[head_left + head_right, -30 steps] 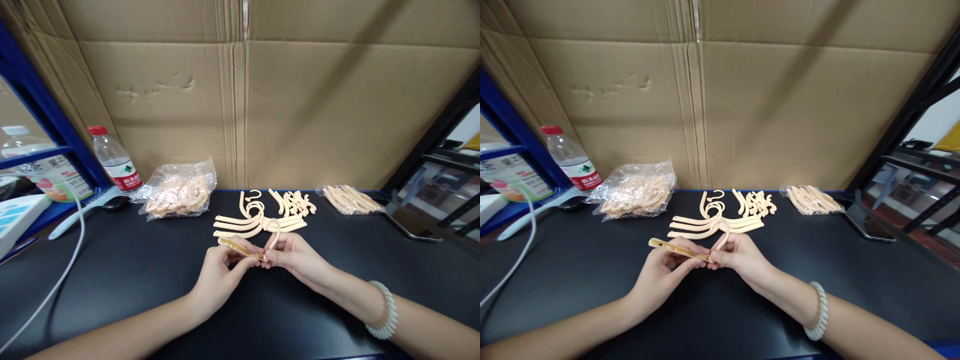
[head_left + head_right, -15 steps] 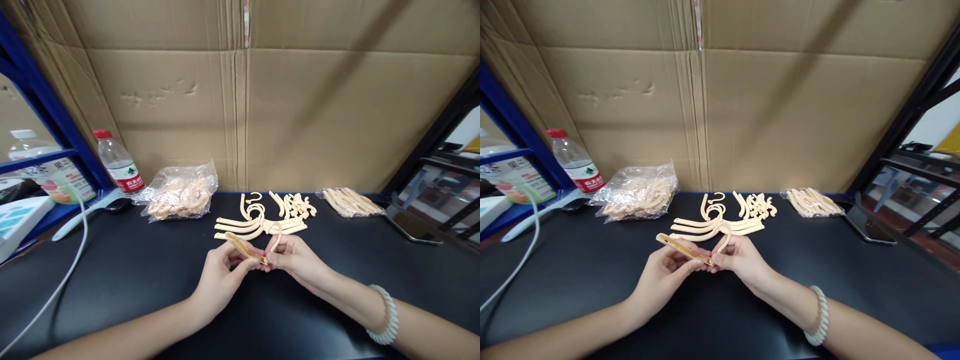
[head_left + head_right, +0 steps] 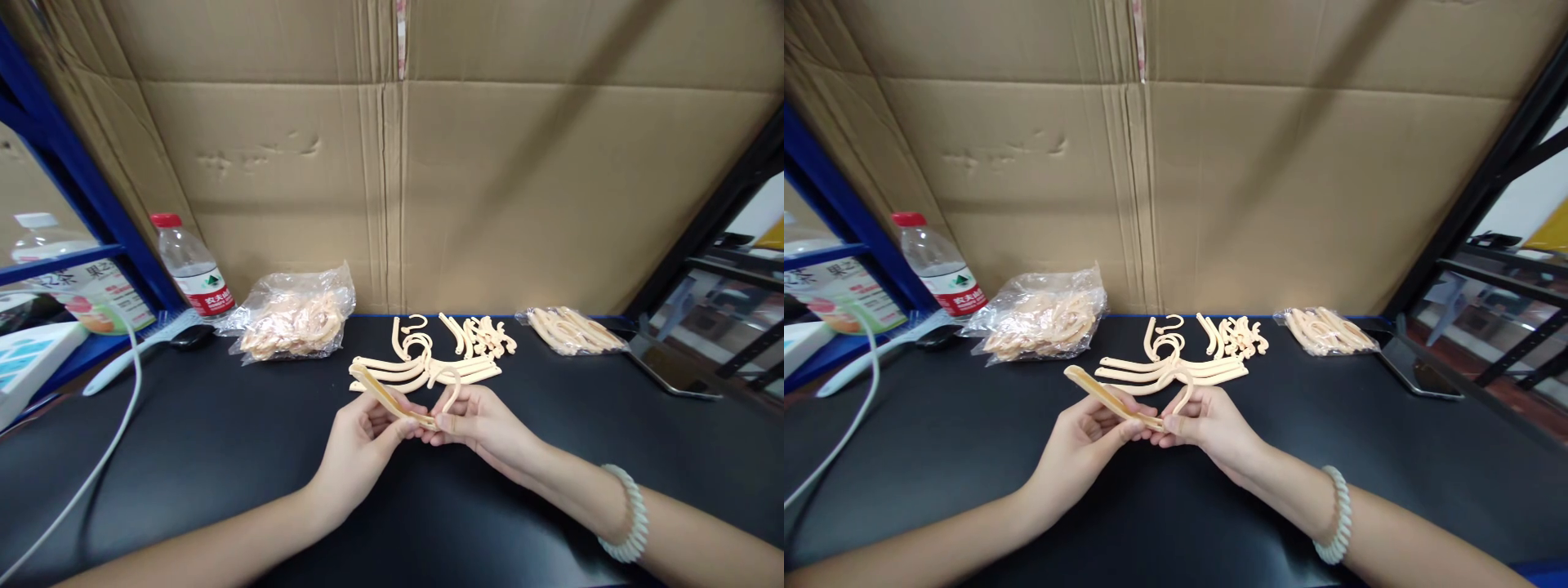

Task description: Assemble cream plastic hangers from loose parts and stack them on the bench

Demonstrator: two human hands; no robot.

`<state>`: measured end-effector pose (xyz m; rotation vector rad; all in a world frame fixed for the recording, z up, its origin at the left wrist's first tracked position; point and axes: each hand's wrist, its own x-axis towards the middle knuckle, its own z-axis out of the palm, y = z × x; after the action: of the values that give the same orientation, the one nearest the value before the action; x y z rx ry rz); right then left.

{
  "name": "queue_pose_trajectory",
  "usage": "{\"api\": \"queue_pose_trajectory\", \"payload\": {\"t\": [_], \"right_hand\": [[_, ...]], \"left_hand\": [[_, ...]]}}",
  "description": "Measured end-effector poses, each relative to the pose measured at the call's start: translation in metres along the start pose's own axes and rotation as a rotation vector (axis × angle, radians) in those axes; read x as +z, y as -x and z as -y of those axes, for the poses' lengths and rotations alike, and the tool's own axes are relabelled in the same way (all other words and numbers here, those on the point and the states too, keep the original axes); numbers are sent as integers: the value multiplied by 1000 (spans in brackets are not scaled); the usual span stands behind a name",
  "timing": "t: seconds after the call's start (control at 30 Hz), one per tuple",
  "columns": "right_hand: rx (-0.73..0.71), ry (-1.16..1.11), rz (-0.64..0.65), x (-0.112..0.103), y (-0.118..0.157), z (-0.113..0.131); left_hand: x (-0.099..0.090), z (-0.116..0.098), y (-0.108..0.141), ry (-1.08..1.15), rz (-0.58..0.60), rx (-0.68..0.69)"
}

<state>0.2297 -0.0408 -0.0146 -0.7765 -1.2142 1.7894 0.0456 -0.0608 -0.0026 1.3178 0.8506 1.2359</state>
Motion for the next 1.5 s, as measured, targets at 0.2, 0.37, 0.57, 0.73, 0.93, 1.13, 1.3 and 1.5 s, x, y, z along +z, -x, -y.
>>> {"api": "queue_pose_trajectory", "payload": {"t": [0.2,0.37,0.57,0.73,0.93,1.13,1.3,1.5], "right_hand": [[-69,8,-87,0,-1,6],[-49,-21,-148,-1,-3,10],[-61,15,-104,0,-2,10],[-11,0,57,-2,0,12],[26,20,48,-4,0,11],[30,9,22,-2,2,10],[-17,20,-18,3,2,8],[-133,71,-93,7,1,3]], "left_hand": [[-1,-3,-2,-9,-44,15],[-2,-2,-2,-26,-53,19],[-4,1,0,-67,-43,71],[-2,-2,1,-101,-23,125],[-2,-2,1,-194,4,125],[-3,-2,4,-311,12,180],[-2,-3,5,-330,13,193],[0,-1,6,-234,26,99]]}}
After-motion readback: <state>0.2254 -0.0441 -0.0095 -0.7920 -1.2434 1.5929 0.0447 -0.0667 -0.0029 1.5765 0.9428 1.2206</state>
